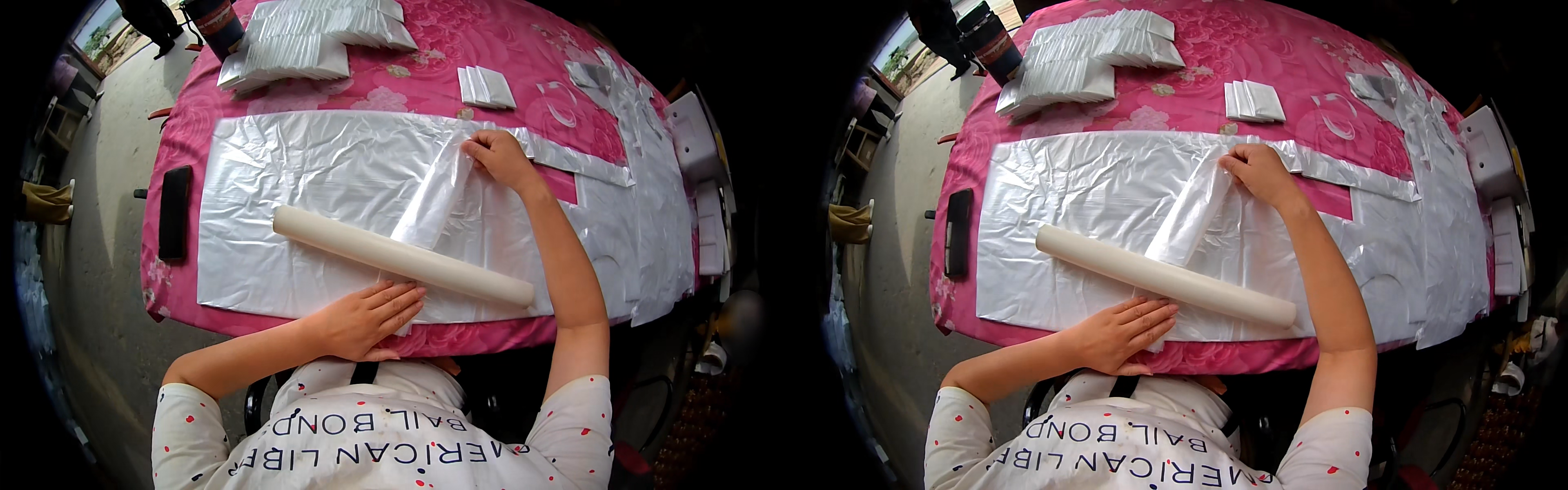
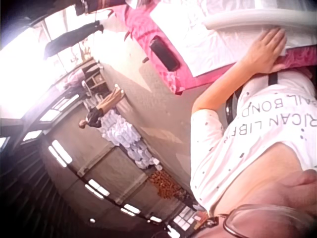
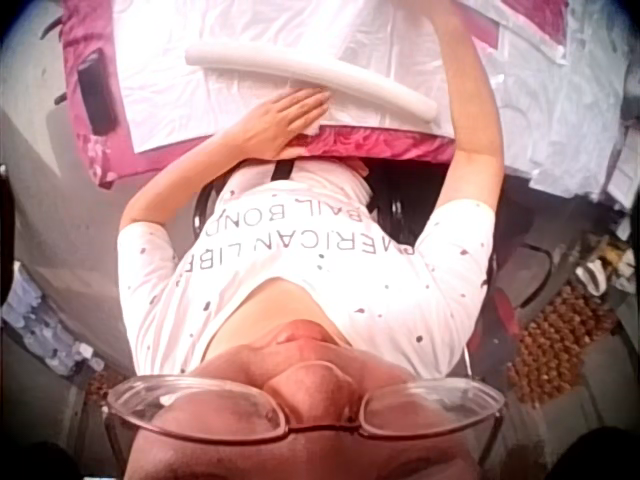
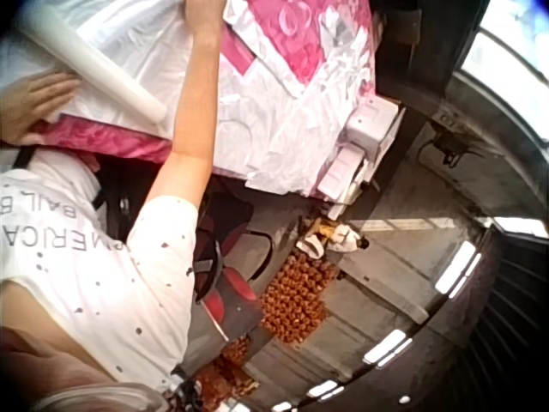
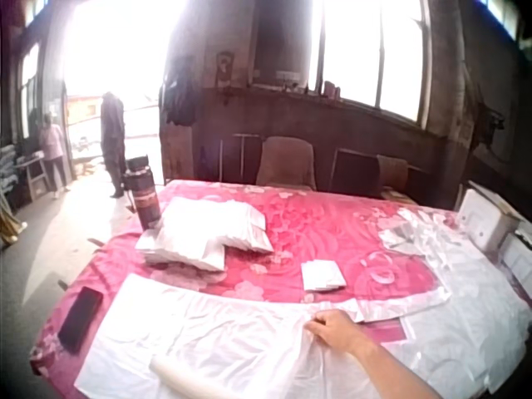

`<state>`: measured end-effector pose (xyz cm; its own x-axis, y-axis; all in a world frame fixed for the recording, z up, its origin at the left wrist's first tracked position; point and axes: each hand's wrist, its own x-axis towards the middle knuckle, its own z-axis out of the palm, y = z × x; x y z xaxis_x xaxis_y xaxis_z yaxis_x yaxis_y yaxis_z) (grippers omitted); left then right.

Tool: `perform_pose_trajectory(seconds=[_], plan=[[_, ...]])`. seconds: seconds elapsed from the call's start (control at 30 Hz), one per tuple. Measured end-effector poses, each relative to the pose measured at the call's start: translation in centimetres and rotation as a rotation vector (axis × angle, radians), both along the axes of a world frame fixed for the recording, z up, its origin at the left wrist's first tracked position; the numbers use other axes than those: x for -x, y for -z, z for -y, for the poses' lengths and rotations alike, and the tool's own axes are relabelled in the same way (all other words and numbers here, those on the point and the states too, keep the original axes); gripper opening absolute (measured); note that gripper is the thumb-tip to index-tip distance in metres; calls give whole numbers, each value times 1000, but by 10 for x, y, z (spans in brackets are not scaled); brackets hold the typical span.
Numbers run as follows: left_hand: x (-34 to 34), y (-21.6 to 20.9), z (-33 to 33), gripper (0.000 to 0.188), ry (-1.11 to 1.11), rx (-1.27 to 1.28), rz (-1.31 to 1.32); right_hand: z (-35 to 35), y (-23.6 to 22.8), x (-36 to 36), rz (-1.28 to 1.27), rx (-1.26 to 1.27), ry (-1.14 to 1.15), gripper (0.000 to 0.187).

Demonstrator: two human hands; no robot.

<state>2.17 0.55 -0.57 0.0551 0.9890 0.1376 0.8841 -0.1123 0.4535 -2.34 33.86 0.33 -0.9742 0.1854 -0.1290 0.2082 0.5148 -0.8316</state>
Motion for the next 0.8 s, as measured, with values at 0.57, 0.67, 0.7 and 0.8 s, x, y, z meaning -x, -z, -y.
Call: perform_pose_trajectory(seconds=[0.57,0.67,0.7,0.8], plan=[[4,4,28,75,152,123,-122,-5,-9,3,-149,-41,85,34],[-4,8,33,75,105,137,-124,33,-29,-20,-192,-225,87,44],[-7,9,34,75,84,143,-138,57,-42,-37,-162,-185,-27,46],[-20,9,31,77,53,173,-189,125,-38,-101,-269,-383,-315,53]])
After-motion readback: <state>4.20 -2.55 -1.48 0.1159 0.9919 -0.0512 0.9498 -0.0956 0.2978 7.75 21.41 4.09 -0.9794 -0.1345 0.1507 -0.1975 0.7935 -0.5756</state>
